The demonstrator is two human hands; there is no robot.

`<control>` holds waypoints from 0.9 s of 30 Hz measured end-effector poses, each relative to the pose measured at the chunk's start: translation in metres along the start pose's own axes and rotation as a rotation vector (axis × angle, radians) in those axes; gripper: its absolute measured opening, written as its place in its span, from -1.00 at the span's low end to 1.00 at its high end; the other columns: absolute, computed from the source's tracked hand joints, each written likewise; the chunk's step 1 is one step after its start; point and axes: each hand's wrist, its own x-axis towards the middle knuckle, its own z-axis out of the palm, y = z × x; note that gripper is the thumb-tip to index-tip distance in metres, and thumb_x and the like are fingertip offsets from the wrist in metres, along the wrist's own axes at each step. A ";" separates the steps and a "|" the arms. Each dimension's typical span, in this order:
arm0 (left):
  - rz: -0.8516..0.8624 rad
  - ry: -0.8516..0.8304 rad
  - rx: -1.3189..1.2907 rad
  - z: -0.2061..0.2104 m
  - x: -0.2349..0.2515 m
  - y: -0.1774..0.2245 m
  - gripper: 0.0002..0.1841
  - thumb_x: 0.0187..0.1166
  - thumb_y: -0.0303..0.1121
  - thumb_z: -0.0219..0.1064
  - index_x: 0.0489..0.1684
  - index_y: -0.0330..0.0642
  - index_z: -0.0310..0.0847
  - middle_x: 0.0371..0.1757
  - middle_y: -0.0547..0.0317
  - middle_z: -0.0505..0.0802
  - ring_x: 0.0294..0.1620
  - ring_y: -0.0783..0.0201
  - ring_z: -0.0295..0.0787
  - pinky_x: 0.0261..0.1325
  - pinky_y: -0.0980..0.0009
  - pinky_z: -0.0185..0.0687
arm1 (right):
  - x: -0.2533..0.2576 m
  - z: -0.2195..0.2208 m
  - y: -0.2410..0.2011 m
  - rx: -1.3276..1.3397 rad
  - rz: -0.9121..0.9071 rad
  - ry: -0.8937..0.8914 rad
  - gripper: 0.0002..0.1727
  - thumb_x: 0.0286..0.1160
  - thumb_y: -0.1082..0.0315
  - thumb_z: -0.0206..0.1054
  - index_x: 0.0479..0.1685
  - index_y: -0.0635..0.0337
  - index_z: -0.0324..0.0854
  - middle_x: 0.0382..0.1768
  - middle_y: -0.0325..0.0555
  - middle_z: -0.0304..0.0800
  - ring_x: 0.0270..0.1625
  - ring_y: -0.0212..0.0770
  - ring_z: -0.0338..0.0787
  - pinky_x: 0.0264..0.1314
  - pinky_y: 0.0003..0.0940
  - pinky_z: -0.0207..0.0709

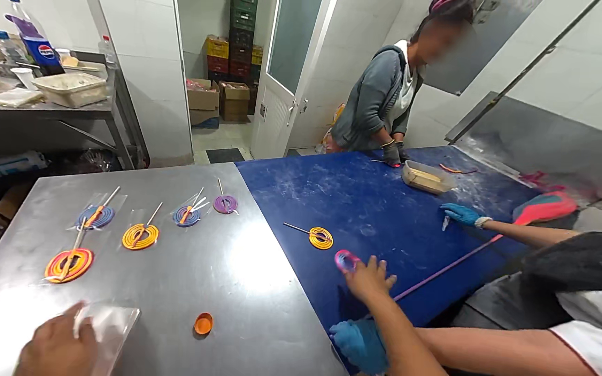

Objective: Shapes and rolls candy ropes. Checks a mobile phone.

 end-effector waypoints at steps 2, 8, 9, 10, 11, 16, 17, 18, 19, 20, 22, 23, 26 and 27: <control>-0.203 -0.121 0.103 -0.006 0.012 -0.026 -0.39 0.76 0.03 0.10 0.64 -0.18 0.48 0.51 -0.55 0.58 0.51 -0.60 0.47 0.39 -0.52 0.38 | 0.020 -0.002 -0.012 -0.003 -0.019 0.052 -0.34 0.67 -0.14 0.22 0.59 0.10 0.56 0.82 0.28 0.14 0.88 0.43 -0.06 0.67 0.73 -0.31; -0.388 -0.298 0.094 -0.013 0.021 -0.013 -0.56 0.69 -0.06 0.34 0.25 -0.27 0.72 0.31 -0.38 0.76 0.44 -0.41 0.62 0.42 -0.42 0.46 | 0.078 0.040 -0.083 -0.017 -0.340 -0.038 -0.23 0.70 0.01 0.22 0.88 -0.01 0.13 0.89 0.00 0.05 0.93 0.27 -0.12 0.74 0.59 -0.19; -0.398 -0.263 0.041 -0.013 0.021 -0.014 -0.62 0.69 -0.13 0.36 0.20 -0.28 0.74 0.22 -0.32 0.81 0.36 -0.34 0.70 0.39 -0.38 0.50 | 0.089 0.048 -0.088 0.009 -0.358 -0.013 -0.25 0.71 0.06 0.22 0.87 0.07 0.15 0.86 0.03 0.15 0.90 0.27 0.00 0.74 0.54 -0.09; -0.405 -0.214 -0.014 -0.013 0.019 -0.016 -0.65 0.69 -0.17 0.37 0.19 -0.27 0.74 0.11 -0.25 0.86 0.24 -0.26 0.78 0.34 -0.34 0.56 | 0.098 0.054 -0.092 0.020 -0.361 0.010 -0.31 0.73 0.09 0.21 0.83 0.10 0.23 0.79 0.09 0.29 0.85 0.28 0.15 0.73 0.51 0.00; -0.402 -0.157 -0.060 -0.012 0.016 -0.020 -0.66 0.68 -0.18 0.38 0.21 -0.24 0.74 -0.01 -0.18 0.90 0.10 -0.19 0.85 0.26 -0.30 0.64 | 0.104 0.059 -0.097 0.018 -0.378 0.044 -0.40 0.75 0.13 0.20 0.73 0.11 0.39 0.68 0.16 0.45 0.75 0.29 0.34 0.68 0.49 0.12; -0.317 0.023 -0.016 -0.007 0.003 -0.031 -0.72 0.70 -0.13 0.36 0.09 -0.07 0.88 -0.15 0.06 0.97 -0.07 0.02 0.94 0.13 -0.16 0.76 | 0.093 0.064 -0.126 -0.233 -0.671 0.102 -0.72 0.72 0.29 0.21 0.03 0.16 0.84 0.09 0.15 0.84 0.34 0.21 0.74 0.60 0.21 0.40; -0.256 0.063 0.040 -0.006 0.001 -0.033 -0.73 0.71 -0.15 0.34 0.07 -0.03 0.91 -0.06 0.08 0.98 0.01 0.03 0.95 0.18 -0.16 0.76 | 0.086 0.062 -0.131 -0.280 -0.743 0.089 -0.72 0.73 0.30 0.19 0.00 0.20 0.82 0.09 0.16 0.84 0.35 0.21 0.74 0.66 0.22 0.33; -0.180 0.117 0.085 -0.005 0.001 -0.034 -0.75 0.70 -0.18 0.36 0.06 -0.03 0.93 0.06 0.06 0.97 0.12 0.00 0.93 0.24 -0.17 0.74 | 0.078 0.062 -0.136 -0.284 -0.818 0.098 -0.71 0.72 0.33 0.18 0.00 0.25 0.81 0.07 0.20 0.84 0.33 0.23 0.75 0.69 0.27 0.28; -0.115 0.157 0.097 -0.006 0.001 -0.033 -0.77 0.67 -0.23 0.39 0.07 -0.05 0.93 0.22 -0.02 0.92 0.24 -0.10 0.88 0.31 -0.23 0.68 | 0.068 0.062 -0.140 -0.253 -0.882 0.119 -0.71 0.72 0.36 0.16 0.01 0.31 0.80 0.05 0.24 0.86 0.30 0.25 0.78 0.71 0.33 0.25; -0.063 0.194 0.081 -0.007 0.002 -0.032 -0.78 0.63 -0.27 0.42 0.06 -0.06 0.94 0.27 -0.08 0.88 0.27 -0.17 0.83 0.33 -0.26 0.64 | 0.057 0.061 -0.146 -0.208 -0.926 0.148 -0.70 0.73 0.38 0.13 0.01 0.34 0.78 0.01 0.23 0.87 0.26 0.24 0.82 0.72 0.33 0.24; 0.022 0.235 0.000 -0.013 0.003 -0.024 -0.77 0.66 -0.33 0.36 0.07 -0.12 0.92 0.15 -0.05 0.93 0.20 -0.11 0.87 0.32 -0.19 0.67 | 0.028 0.052 -0.163 -0.040 -1.002 0.251 -0.73 0.68 0.40 0.16 -0.05 0.35 0.77 -0.16 0.17 0.90 0.06 0.16 0.91 0.63 0.29 0.40; 0.034 0.214 -0.074 -0.017 0.003 -0.017 -0.73 0.72 -0.33 0.27 0.13 -0.15 0.89 0.09 -0.01 0.95 0.16 -0.02 0.91 0.34 -0.11 0.72 | 0.011 0.045 -0.173 0.084 -1.033 0.295 -0.75 0.64 0.41 0.20 -0.08 0.38 0.77 -0.20 0.16 0.90 -0.01 0.14 0.93 0.53 0.26 0.52; -0.017 0.070 -0.435 -0.032 -0.001 0.014 -0.67 0.75 -0.27 0.20 0.25 -0.19 0.80 -0.05 0.17 0.97 -0.06 0.31 0.95 0.18 0.25 0.87 | -0.045 0.019 -0.204 0.564 -1.063 0.268 -0.68 0.75 0.24 0.13 -0.06 0.32 0.69 -0.16 -0.06 0.88 -0.05 -0.14 0.90 0.18 -0.09 0.77; -0.045 0.028 -0.571 -0.038 -0.003 0.028 -0.67 0.70 -0.28 0.26 0.28 -0.22 0.76 -0.10 0.20 0.97 -0.11 0.36 0.95 0.12 0.33 0.88 | -0.063 0.010 -0.214 0.737 -1.093 0.263 -0.70 0.79 0.19 0.10 -0.03 0.25 0.60 -0.14 -0.19 0.90 -0.05 -0.31 0.90 0.11 -0.27 0.81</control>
